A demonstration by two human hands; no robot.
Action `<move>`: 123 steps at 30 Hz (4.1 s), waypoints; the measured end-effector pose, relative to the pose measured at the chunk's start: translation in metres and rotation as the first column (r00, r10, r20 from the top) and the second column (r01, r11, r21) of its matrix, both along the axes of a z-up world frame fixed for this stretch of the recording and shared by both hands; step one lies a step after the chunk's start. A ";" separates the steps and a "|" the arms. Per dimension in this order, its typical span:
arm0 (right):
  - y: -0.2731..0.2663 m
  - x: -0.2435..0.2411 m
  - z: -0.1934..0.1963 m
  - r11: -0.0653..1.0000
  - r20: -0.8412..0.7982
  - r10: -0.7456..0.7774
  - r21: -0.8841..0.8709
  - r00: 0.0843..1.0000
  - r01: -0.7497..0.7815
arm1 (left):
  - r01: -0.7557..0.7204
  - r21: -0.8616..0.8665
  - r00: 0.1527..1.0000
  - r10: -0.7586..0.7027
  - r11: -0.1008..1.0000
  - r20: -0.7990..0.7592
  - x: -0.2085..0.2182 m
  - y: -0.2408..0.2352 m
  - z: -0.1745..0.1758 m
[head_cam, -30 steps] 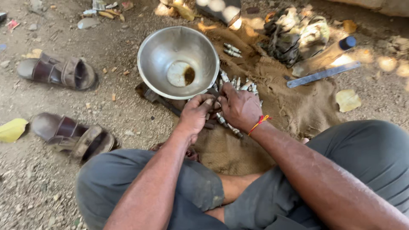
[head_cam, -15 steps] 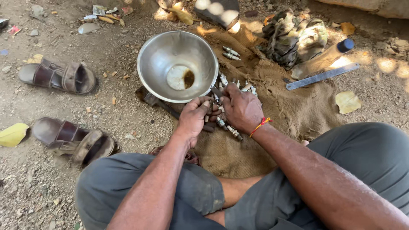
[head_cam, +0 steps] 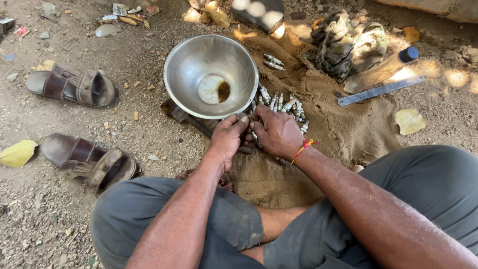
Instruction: The person sits on the ground and cleans a pile of spark plugs. They use a metal file to scrape the exterior of the plugs and pour liquid from a plastic bottle into a metal bowl to soak them. The person handles the plugs one by one, wiping them with a cloth and placing them back on the sack.
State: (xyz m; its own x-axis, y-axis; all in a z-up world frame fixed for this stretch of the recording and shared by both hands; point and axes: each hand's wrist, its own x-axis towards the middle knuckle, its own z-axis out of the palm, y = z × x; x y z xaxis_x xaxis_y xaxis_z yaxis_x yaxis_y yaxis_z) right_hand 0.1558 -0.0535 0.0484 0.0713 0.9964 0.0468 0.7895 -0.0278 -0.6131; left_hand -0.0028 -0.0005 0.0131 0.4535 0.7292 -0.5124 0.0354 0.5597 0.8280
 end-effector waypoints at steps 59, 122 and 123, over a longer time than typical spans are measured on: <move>-0.009 0.159 0.114 0.942 0.311 -0.325 0.029 0.893 0.333 | 0.022 0.013 0.998 -0.021 1.000 -0.054 0.003 -0.002 0.015; 0.000 0.011 -0.031 0.977 0.400 0.170 -0.188 0.901 -0.101 | -0.160 -0.060 0.956 0.170 0.985 0.239 0.002 0.022 0.012; -0.002 0.012 -0.033 0.979 0.408 0.168 -0.173 0.897 -0.104 | -0.161 -0.055 0.957 0.170 0.985 0.236 0.004 0.020 0.012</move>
State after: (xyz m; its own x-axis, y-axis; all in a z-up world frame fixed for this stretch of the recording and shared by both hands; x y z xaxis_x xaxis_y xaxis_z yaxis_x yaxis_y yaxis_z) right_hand 0.1674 -0.0556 0.0153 -0.0596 0.9930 -0.1018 0.9743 0.0357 -0.2224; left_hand 0.0014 0.0193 0.0250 0.4401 0.7883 -0.4301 -0.2566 0.5694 0.7810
